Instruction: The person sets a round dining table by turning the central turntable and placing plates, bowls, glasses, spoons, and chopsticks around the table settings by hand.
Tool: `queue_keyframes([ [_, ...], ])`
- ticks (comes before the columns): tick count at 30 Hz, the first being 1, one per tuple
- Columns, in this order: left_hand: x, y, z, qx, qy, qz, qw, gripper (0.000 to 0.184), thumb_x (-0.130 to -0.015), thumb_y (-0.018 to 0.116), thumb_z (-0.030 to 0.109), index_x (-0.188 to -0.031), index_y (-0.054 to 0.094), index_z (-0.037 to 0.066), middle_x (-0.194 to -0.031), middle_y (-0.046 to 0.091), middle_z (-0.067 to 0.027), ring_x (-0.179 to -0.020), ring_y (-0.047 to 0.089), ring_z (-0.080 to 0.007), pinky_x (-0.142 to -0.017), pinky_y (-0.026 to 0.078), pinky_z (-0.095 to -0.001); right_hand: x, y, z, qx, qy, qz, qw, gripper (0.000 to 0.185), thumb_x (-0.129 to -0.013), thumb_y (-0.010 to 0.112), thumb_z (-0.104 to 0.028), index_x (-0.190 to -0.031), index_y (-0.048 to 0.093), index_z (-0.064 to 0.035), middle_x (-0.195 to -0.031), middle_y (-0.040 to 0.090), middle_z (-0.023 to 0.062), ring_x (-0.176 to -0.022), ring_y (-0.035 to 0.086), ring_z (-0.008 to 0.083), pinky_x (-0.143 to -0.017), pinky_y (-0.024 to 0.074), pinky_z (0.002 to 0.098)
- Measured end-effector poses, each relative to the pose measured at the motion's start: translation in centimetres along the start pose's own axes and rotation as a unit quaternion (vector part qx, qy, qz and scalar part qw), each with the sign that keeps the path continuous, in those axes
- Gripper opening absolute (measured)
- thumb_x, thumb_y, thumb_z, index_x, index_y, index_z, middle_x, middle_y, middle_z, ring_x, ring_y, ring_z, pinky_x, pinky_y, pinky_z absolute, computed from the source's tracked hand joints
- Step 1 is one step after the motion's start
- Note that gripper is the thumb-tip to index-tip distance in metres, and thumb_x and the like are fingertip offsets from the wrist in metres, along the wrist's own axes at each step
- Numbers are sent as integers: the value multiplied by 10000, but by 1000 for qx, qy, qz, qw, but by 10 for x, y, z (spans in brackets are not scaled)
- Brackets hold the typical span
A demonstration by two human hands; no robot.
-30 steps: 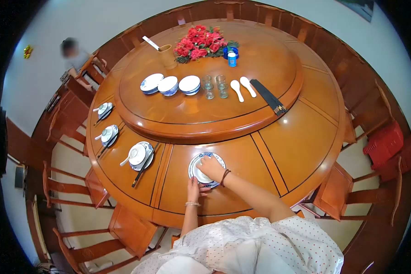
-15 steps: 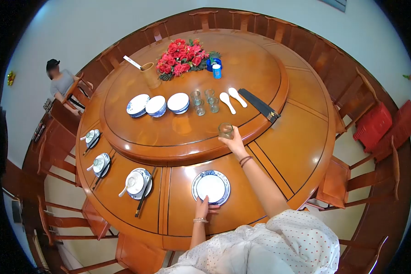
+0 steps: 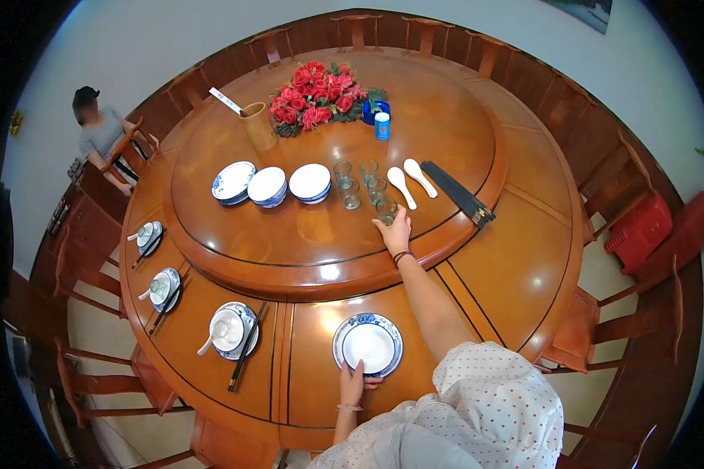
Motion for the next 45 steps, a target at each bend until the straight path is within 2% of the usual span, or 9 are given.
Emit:
queue_keyframes([
  [5, -1, -1, 3, -22, 24, 14, 999, 392, -910, 433, 194, -1186, 238, -3, -846, 571, -213, -552, 631, -269, -388, 505, -286, 39, -18, -17, 53, -62, 27, 996, 859, -649, 749, -159, -1276, 221, 100, -1228, 381, 261, -1165, 324, 363, -984, 296, 389],
  [15, 19, -15, 27, -4, 104, 62, 993, 285, -908, 397, 124, -1127, 320, -42, -823, 575, -205, -538, 626, -260, -400, 504, -272, 103, -12, -22, 215, -116, -25, 969, 573, -818, 565, -290, -1256, 335, -2, -1299, 362, 142, -1250, 257, 322, -1009, 225, 449],
  [33, -21, -24, 149, -29, 229, 92, 969, 235, -925, 384, 180, -1046, 403, -21, -631, 532, -72, -413, 484, -97, -366, 394, -201, 75, -42, 7, 165, -164, -71, 970, 432, -814, 572, -280, -1162, 462, -49, -1278, 405, 101, -1227, 294, 305, -990, 236, 445],
  [35, -43, -14, 164, -26, 232, 86, 969, 233, -924, 387, 178, -1049, 401, -19, -629, 527, -68, -408, 472, -92, -361, 387, -202, 77, -55, -7, 176, -143, -18, 974, 421, -827, 557, -266, -1170, 461, -41, -1203, 471, 139, -1170, 371, 314, -955, 287, 431],
  [37, -72, 13, 187, -46, 245, 46, 967, 213, -909, 396, 148, -1053, 409, -9, -636, 541, -79, -413, 485, -102, -366, 410, -206, 86, -49, -38, 63, -196, -54, 977, 427, -855, 517, -234, -1221, 419, -37, -993, 587, 153, -957, 541, 320, -818, 409, 413],
  [39, -108, 36, 209, -63, 247, 16, 967, 208, -910, 403, 151, -1067, 400, 14, -659, 531, -76, -421, 471, -100, -360, 393, -211, 98, -21, -38, -23, -7, -213, 977, 467, -880, 476, -211, -1290, 331, -41, -794, 624, 129, -699, 610, 300, -634, 470, 389],
  [41, -139, 68, 240, -116, 294, -34, 948, 254, -910, 406, 157, -1117, 357, 18, -670, 530, -80, -427, 471, -103, -362, 400, -223, 87, -10, -61, -139, -31, -180, 973, 520, -890, 461, -217, -1333, 242, -53, -728, 624, 118, -590, 608, 275, -541, 467, 368],
  [43, -168, 92, 265, -111, 288, -36, 951, 311, -908, 402, 147, -1172, 296, 23, -688, 534, -89, -433, 483, -112, -369, 413, -236, 61, 8, -69, -208, -3, -174, 962, 553, -889, 462, -183, -1344, 184, -35, -790, 620, 165, -635, 610, 276, -585, 475, 359],
  [45, -192, 108, 295, -166, 336, -30, 927, 432, -893, 414, 137, -1257, 217, 11, -739, 564, -122, -432, 508, -120, -379, 429, -248, 26, 24, -70, -224, -76, -78, 968, 507, -883, 458, -87, -1316, 209, 0, -651, 552, 94, -490, 514, 128, -466, 426, 259],
])
Point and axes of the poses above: each hand's wrist, its own x-axis away from the middle knuckle, its own y-axis out of the palm, z = x × y, the point moved 10 cm from there along -x, towards the middle knuckle
